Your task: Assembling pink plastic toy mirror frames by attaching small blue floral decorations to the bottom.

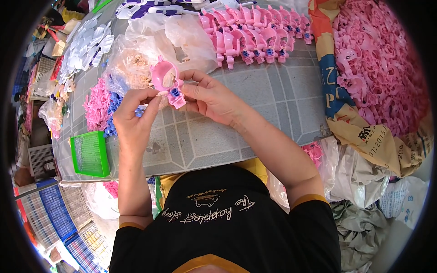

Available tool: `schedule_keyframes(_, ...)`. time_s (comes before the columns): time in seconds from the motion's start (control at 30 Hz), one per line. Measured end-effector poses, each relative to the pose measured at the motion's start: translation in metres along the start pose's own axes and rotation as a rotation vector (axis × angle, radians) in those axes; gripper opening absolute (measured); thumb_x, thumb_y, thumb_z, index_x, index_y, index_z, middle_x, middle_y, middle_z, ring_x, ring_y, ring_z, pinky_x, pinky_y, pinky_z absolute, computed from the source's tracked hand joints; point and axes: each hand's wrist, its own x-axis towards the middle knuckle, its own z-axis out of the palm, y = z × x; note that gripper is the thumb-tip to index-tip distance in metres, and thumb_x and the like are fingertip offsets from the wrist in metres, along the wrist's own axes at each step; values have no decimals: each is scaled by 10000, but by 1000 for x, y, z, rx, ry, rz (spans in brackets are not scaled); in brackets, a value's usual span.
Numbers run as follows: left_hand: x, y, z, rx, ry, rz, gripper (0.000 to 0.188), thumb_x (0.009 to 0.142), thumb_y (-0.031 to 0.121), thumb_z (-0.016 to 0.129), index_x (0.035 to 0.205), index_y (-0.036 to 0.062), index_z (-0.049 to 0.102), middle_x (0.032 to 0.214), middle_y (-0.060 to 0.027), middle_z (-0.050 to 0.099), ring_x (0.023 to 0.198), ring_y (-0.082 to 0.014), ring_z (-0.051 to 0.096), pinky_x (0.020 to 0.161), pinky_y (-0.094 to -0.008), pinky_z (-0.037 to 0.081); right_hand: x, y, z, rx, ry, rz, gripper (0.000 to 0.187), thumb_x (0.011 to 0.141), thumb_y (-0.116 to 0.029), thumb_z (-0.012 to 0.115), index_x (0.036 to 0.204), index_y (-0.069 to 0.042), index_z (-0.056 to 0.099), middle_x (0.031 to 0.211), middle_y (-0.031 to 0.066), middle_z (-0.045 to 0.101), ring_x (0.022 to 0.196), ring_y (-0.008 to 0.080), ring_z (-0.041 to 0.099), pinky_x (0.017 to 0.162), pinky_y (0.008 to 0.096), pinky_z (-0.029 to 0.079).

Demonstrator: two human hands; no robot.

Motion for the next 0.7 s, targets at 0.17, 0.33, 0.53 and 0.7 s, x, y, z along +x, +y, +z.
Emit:
schedule_keyframes(0.17,1,0,4,49,-24,49,165,818,-2,803,970,13,739,893,-113,725,837,-264,684,760,-343,541,-1,0,2,-37,-17,-27,412,1006,-122,666,1391,-90,520,1261,69,658,1154,191,679,1024,363,567)
schedule_keyframes(0.33,5,0,2,186,-34,212,172,804,15,805,963,11,741,888,-119,720,825,-298,666,750,-368,539,0,2,0,-64,-44,-73,405,976,-75,688,1358,-91,554,1213,49,669,1116,155,671,972,321,552)
schedule_keyframes(0.53,3,-2,2,169,-37,195,158,806,1,786,961,15,757,883,-116,720,841,-297,663,752,-377,540,-1,6,-2,-81,-43,-99,404,940,-25,701,1323,-81,584,1192,46,675,1083,145,665,925,301,544)
schedule_keyframes(0.7,1,-6,4,152,-21,225,218,797,-13,788,1011,27,774,952,-113,721,883,-284,669,778,-356,545,1,10,-3,-194,-81,-140,432,924,-6,702,1334,-60,577,1212,58,677,1092,154,664,943,309,547)
